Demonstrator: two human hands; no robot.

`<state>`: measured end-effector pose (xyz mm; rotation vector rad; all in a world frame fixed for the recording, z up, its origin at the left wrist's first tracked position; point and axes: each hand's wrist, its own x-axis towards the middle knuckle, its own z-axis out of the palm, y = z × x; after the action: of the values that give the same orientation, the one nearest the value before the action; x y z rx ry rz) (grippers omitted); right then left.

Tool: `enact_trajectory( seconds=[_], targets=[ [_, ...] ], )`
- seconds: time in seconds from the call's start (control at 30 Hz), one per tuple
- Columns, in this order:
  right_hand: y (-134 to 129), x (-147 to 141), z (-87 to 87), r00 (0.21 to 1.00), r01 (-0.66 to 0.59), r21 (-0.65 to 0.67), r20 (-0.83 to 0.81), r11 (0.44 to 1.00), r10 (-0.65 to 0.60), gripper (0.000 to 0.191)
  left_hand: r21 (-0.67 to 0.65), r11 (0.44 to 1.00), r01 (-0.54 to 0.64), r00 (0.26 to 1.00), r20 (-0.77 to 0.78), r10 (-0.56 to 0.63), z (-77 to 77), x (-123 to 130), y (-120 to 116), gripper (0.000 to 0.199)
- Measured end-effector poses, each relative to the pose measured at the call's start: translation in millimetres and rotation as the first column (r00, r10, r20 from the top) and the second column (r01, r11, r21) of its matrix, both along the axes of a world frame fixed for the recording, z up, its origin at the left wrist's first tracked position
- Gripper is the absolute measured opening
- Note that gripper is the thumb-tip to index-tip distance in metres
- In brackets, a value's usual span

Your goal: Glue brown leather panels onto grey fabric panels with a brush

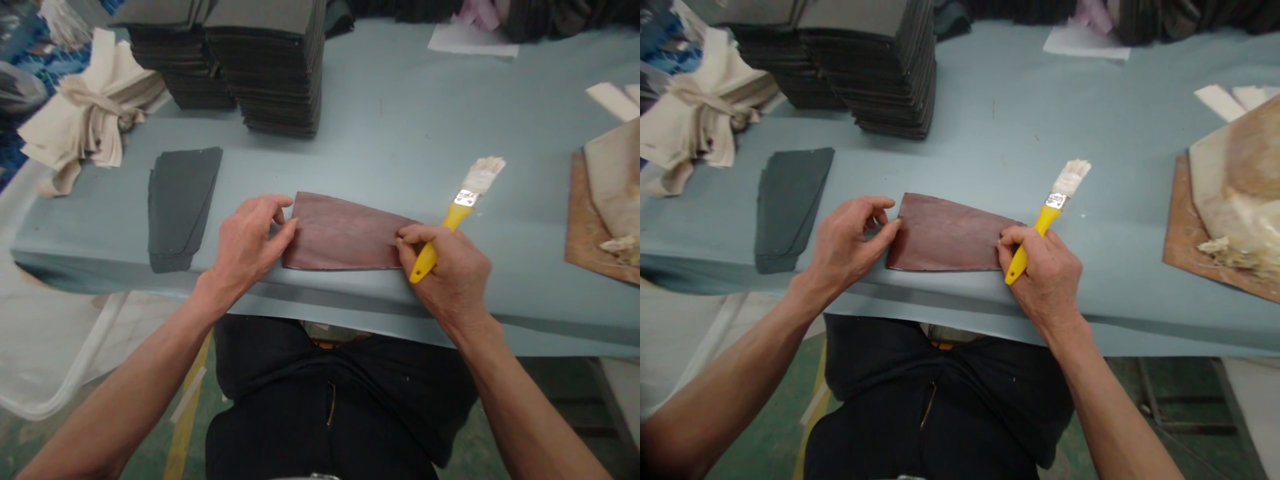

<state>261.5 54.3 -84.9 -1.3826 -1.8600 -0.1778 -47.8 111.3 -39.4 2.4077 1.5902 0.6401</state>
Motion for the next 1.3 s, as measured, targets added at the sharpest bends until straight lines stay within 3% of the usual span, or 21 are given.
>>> enact_trajectory(
  seconds=[0.07,0.17,0.27,0.83,1.1,1.3],
  targets=[
    [0.1,-0.1,-0.1,1.0,-0.002,0.01,0.003,1.0,0.002,0.006,0.063,0.99,0.123,0.992,-0.023,-0.121,2.3,2.8,-0.8,0.015],
    [-0.1,0.1,-0.6,1.0,0.018,0.005,0.021,1.0,-0.018,0.005,0.058,0.931,0.361,0.932,-0.05,-0.359,3.3,9.5,0.6,0.017],
    [-0.5,0.3,-1.0,0.999,0.03,-0.01,0.03,0.999,-0.03,0.004,0.034,0.882,0.47,0.88,-0.095,-0.465,2.2,16.6,4.5,0.02],
    [-2.4,1.2,8.6,0.998,0.018,-0.029,0.059,0.999,-0.016,0.003,0.084,0.871,0.485,0.867,-0.177,-0.466,-2.1,14.5,13.2,0.023],
    [-5.5,-32.7,23.5,0.986,-0.15,-0.027,0.068,0.988,0.152,0.013,0.087,0.881,0.465,0.88,-0.154,-0.449,-5.4,15.3,10.7,0.024],
    [-4.6,-39.1,20.4,0.979,-0.188,-0.048,0.075,0.981,0.191,0.014,0.1,0.882,0.46,0.885,-0.129,-0.447,-5.5,15.8,9.0,0.026]
  ],
)
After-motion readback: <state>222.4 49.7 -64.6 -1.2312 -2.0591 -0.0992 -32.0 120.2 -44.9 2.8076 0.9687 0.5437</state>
